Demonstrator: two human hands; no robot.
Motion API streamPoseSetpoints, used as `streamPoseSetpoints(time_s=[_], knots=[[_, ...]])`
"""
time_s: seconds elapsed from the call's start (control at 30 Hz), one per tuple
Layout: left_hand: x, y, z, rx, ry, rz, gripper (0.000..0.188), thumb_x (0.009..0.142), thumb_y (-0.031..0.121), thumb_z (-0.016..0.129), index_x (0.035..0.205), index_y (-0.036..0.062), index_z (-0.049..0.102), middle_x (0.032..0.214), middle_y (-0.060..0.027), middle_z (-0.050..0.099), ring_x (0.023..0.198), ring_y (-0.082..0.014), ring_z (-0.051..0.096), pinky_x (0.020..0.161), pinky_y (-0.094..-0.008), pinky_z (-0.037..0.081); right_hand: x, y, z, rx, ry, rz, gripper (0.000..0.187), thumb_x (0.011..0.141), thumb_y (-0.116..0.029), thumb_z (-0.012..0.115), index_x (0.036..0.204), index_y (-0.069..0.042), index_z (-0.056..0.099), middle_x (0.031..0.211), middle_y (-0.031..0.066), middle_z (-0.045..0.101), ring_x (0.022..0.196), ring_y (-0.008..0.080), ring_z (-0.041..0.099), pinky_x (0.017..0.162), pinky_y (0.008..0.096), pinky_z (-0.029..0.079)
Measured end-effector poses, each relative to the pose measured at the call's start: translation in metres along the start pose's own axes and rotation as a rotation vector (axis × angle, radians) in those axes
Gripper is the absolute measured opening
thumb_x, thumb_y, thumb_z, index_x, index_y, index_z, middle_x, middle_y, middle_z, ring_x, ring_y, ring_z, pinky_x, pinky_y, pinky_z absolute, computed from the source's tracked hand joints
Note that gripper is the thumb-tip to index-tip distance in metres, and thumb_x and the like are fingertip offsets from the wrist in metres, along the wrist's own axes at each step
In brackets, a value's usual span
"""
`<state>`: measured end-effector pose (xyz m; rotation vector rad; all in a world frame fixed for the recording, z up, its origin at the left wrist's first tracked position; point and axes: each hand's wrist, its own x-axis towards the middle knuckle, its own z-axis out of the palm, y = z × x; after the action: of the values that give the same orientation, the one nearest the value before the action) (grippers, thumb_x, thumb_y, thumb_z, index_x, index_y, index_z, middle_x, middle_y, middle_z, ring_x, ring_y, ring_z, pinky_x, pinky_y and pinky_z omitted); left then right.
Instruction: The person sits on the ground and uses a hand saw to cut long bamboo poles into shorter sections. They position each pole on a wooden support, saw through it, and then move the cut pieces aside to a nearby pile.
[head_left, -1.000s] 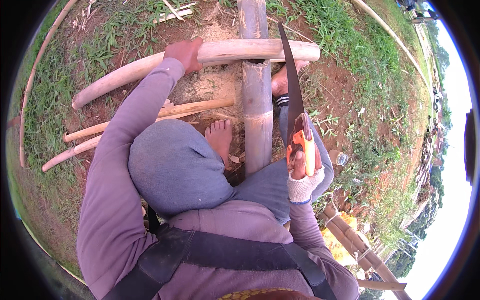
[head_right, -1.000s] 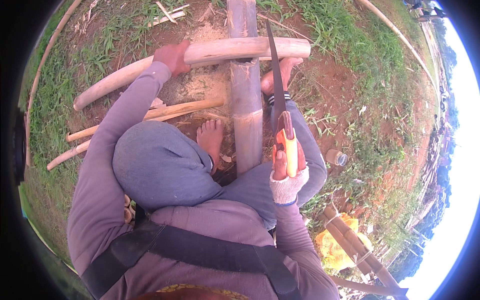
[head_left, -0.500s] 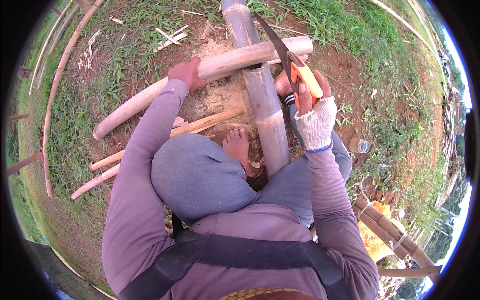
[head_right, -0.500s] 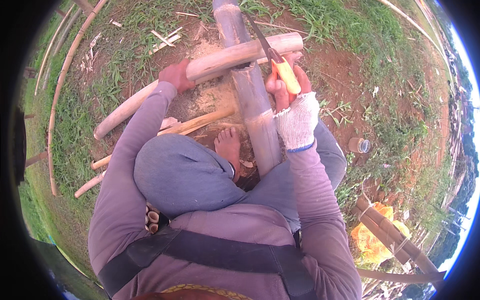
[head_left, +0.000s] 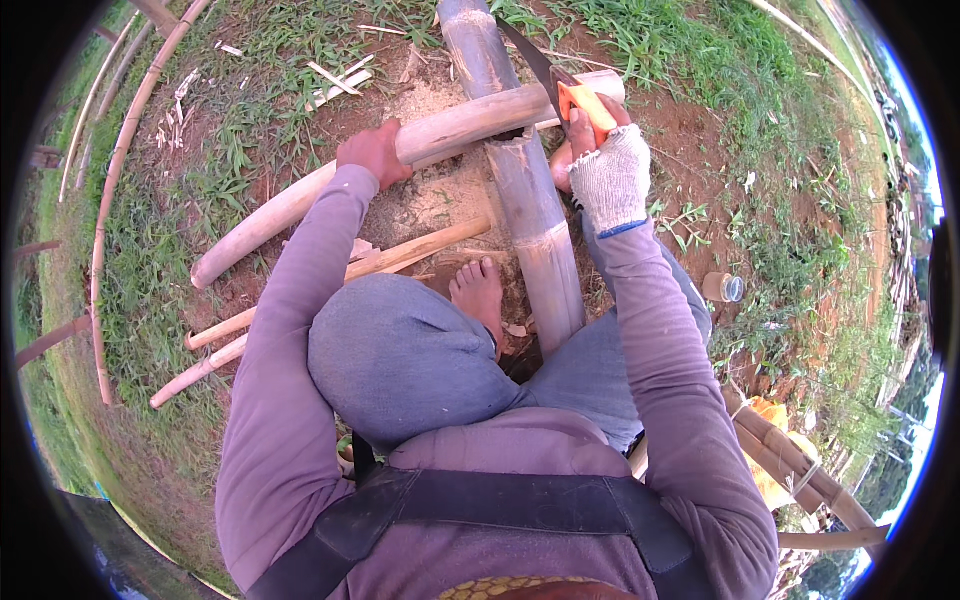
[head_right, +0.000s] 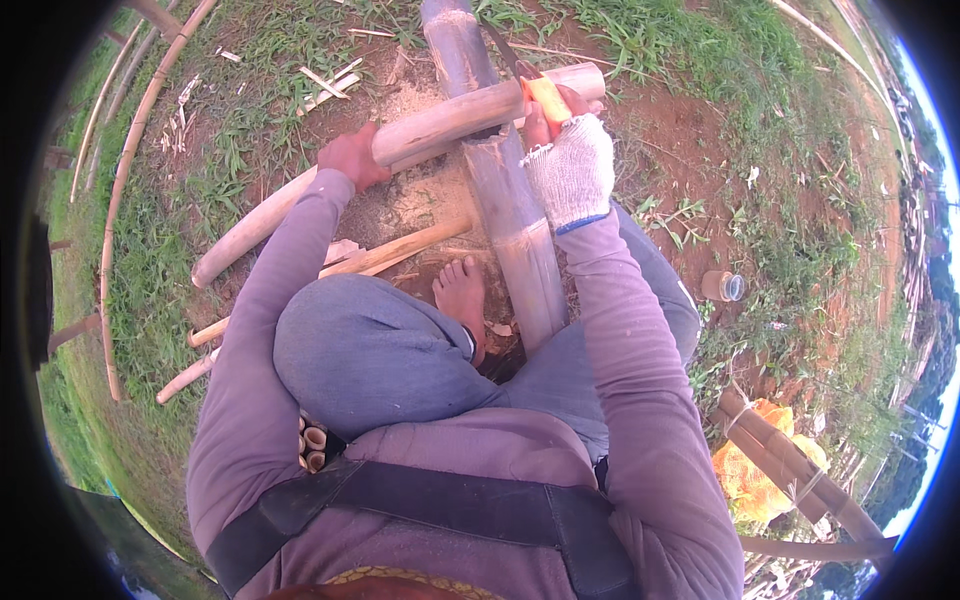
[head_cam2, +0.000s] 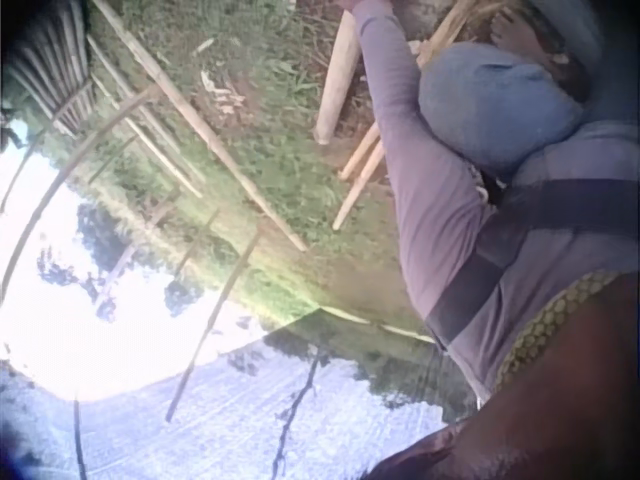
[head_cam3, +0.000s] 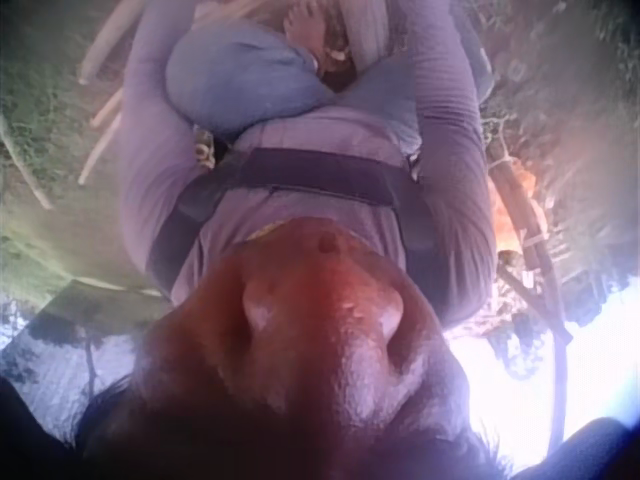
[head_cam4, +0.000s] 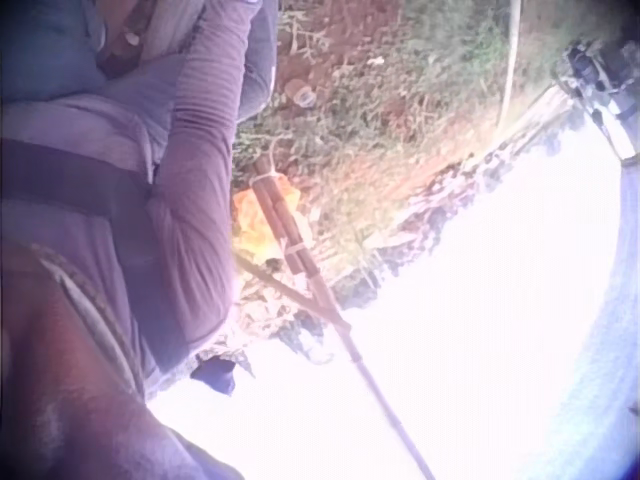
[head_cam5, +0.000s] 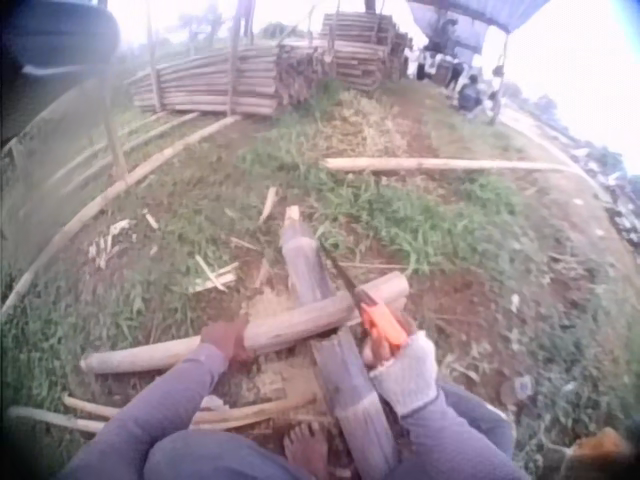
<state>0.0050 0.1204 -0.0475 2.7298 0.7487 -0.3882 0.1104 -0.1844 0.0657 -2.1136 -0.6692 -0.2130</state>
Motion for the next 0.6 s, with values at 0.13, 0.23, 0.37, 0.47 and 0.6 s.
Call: streamPoseSetpoints(time_s=[0.13,0.23,0.37,0.47,0.6], knots=[[-0.004,-0.013,-0.004,0.009,-0.033,-0.014,0.068,0.075,0.041,0.087,0.133,0.0153,0.061,0.119,-0.0211,0.077,0.113,-0.0430,0.074,0.099,-0.0530,0.059,-0.056,-0.004,-0.039,0.061,-0.044,-0.017,0.044,0.105,-0.020,0.071,0.139,0.006,0.061,0.112,0.0179,0.077,0.099,0.0252,0.077,0.085,0.0386,0.061],[-0.003,-0.022,0.005,-0.010,-0.084,-0.008,0.070,0.074,0.042,0.087,0.133,0.0153,0.062,0.121,-0.0207,0.077,0.113,-0.0426,0.074,0.100,-0.0527,0.058,-0.149,0.010,-0.116,0.073,-0.115,0.047,0.058,0.106,-0.028,0.068,0.148,0.007,0.051,0.133,0.0204,0.069,0.119,0.0266,0.070,0.105,0.0408,0.056],[0.012,-0.019,-0.001,-0.017,-0.129,0.069,0.073,0.072,0.043,0.087,0.136,0.0162,0.064,0.122,-0.0207,0.077,0.113,-0.0412,0.074,0.101,-0.0506,0.058,-0.132,0.018,-0.079,0.194,-0.010,0.024,0.053,0.106,-0.023,0.069,0.146,0.007,0.053,0.129,0.0225,0.070,0.114,0.0318,0.073,0.099,0.0421,0.059],[0.030,-0.026,0.009,-0.042,-0.152,0.146,0.076,0.071,0.044,0.087,0.138,0.0154,0.065,0.122,-0.0200,0.077,0.113,-0.0397,0.074,0.101,-0.0481,0.059,-0.059,0.025,-0.018,0.046,-0.002,0.003,0.048,0.104,-0.018,0.072,0.143,0.005,0.057,0.120,0.0236,0.073,0.110,0.0328,0.075,0.094,0.0410,0.059],[0.029,-0.038,0.009,-0.048,-0.197,0.167,0.077,0.068,0.043,0.086,0.136,0.0128,0.067,0.122,-0.0201,0.077,0.114,-0.0397,0.074,0.102,-0.0452,0.058,-0.079,0.024,-0.028,0.089,-0.025,0.018,0.046,0.104,-0.016,0.071,0.143,0.004,0.058,0.119,0.0220,0.074,0.109,0.0310,0.075,0.095,0.0402,0.059]])
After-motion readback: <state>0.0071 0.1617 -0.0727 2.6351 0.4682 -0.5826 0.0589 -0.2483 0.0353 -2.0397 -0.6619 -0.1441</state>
